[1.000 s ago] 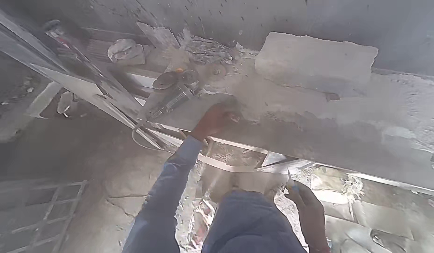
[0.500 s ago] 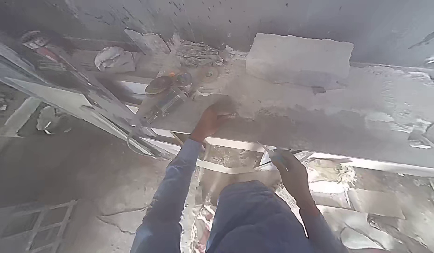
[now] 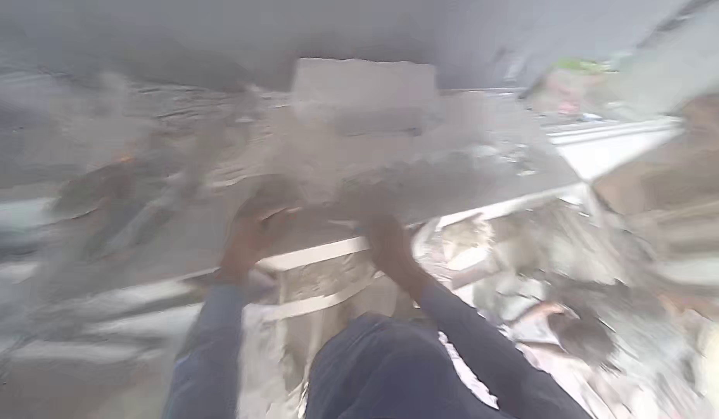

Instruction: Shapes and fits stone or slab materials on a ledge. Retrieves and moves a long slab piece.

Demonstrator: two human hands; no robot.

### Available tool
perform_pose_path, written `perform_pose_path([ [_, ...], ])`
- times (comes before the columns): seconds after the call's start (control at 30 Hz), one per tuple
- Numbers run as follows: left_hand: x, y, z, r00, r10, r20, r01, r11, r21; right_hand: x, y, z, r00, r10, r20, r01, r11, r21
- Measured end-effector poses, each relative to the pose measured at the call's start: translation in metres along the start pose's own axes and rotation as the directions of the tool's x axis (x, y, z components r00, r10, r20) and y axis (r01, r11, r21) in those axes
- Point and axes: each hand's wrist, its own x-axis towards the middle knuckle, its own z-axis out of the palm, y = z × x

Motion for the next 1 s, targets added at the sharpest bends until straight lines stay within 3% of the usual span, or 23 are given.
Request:
perform_pose_path([
  [0.1, 0.004, 0.011, -0.005, 0.994, -0.094, 0.056, 0.093, 0.996, 0.009, 0.018, 0.0, -0.016, 0.978, 0.06, 0.2, -0.046, 0.996, -0.072],
  [0.4, -0.009, 0.003, -0.014, 0.998, -0.063, 0.029, 0.06, 0.994, 0.089, 0.015, 0.005, 0.015, 0.989, -0.116, -0.089, 0.115, 0.993, -0.017],
  [0.53, 0.0, -0.005, -0.01, 0.996, -0.091, -0.013, 0.091, 0.996, -0.017, 0.025, -0.006, 0.009, 0.999, -0.043, 0.007, 0.043, 0.992, -0.122],
  [0.67, -0.003, -0.012, -0.01, 0.998, -0.059, -0.013, 0.06, 0.997, 0.043, 0.022, -0.015, 0.009, 0.999, -0.03, 0.023, 0.032, 0.992, -0.12],
  [0.8, -0.002, -0.005, -0.004, 0.999, 0.051, -0.01, -0.051, 0.999, 0.003, 0.002, -0.009, 0.012, 0.995, 0.005, -0.097, -0.008, 1.0, -0.03],
  [0.93, -0.001, -0.004, -0.007, 0.999, -0.026, 0.024, 0.026, 1.0, 0.006, -0.008, -0.013, -0.005, 0.988, 0.131, 0.083, -0.14, 0.984, 0.108],
  [1.0, -0.003, -0.005, -0.009, 0.998, -0.056, 0.025, 0.056, 0.998, 0.003, -0.015, -0.008, -0.003, 0.989, 0.149, 0.021, -0.15, 0.971, 0.189],
])
